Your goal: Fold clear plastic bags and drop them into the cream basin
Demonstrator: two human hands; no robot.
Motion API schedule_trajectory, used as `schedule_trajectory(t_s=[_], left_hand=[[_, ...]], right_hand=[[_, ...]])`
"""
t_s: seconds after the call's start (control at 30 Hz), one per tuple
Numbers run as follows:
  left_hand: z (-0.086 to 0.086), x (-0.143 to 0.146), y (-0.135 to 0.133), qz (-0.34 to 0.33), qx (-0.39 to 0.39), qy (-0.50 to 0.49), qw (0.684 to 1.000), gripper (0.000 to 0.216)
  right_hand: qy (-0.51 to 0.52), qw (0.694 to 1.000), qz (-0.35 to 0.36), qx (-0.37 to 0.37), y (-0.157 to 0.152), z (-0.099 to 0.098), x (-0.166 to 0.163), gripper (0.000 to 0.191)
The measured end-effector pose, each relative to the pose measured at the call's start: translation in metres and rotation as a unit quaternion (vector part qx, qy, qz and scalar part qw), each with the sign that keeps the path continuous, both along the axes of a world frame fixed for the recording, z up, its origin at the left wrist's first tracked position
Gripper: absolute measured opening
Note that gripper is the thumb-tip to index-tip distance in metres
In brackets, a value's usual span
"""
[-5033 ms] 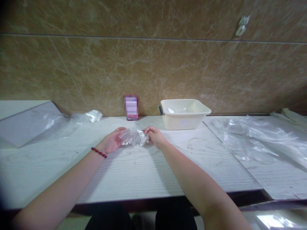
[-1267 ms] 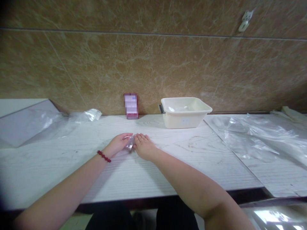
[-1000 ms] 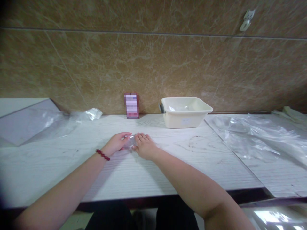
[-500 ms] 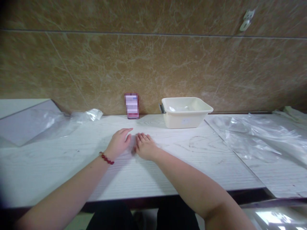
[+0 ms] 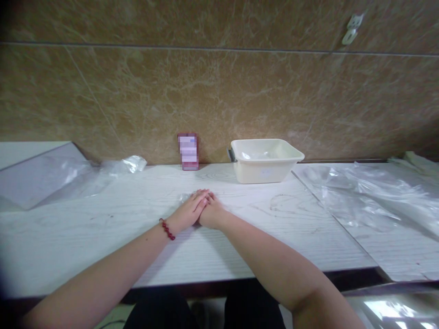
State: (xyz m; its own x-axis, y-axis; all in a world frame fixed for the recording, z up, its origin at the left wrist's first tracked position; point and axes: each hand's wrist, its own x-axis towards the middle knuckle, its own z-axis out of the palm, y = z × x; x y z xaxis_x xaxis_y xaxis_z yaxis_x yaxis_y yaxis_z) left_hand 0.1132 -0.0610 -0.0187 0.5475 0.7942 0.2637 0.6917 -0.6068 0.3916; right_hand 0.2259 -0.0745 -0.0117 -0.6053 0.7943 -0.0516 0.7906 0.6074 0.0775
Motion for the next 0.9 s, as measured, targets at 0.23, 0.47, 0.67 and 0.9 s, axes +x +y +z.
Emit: schedule_trajectory(t_s=[0.23,0.47,0.67,0.9], left_hand=[[0.002,-0.002,-0.003,0.049,-0.023,0.087,0.995,0.049],[0.000,-0.005,-0.002,0.095,-0.035,0.139,0.985,0.059],[-0.003,-0.011,-0.001,0.122,-0.035,0.163,0.978,0.063],[0.002,-0.015,-0.005,0.140,-0.044,0.192,0.970,0.062]], right_hand=[[0.013,0.999,-0.018,-0.027,-0.003,0.007,0.000,0.052],[0.037,0.998,-0.037,-0.037,-0.003,0.007,0.000,0.054],[0.098,0.992,-0.068,-0.036,0.000,0.002,0.000,0.055],[0.120,0.989,-0.078,-0.039,-0.002,0.003,0.002,0.052]])
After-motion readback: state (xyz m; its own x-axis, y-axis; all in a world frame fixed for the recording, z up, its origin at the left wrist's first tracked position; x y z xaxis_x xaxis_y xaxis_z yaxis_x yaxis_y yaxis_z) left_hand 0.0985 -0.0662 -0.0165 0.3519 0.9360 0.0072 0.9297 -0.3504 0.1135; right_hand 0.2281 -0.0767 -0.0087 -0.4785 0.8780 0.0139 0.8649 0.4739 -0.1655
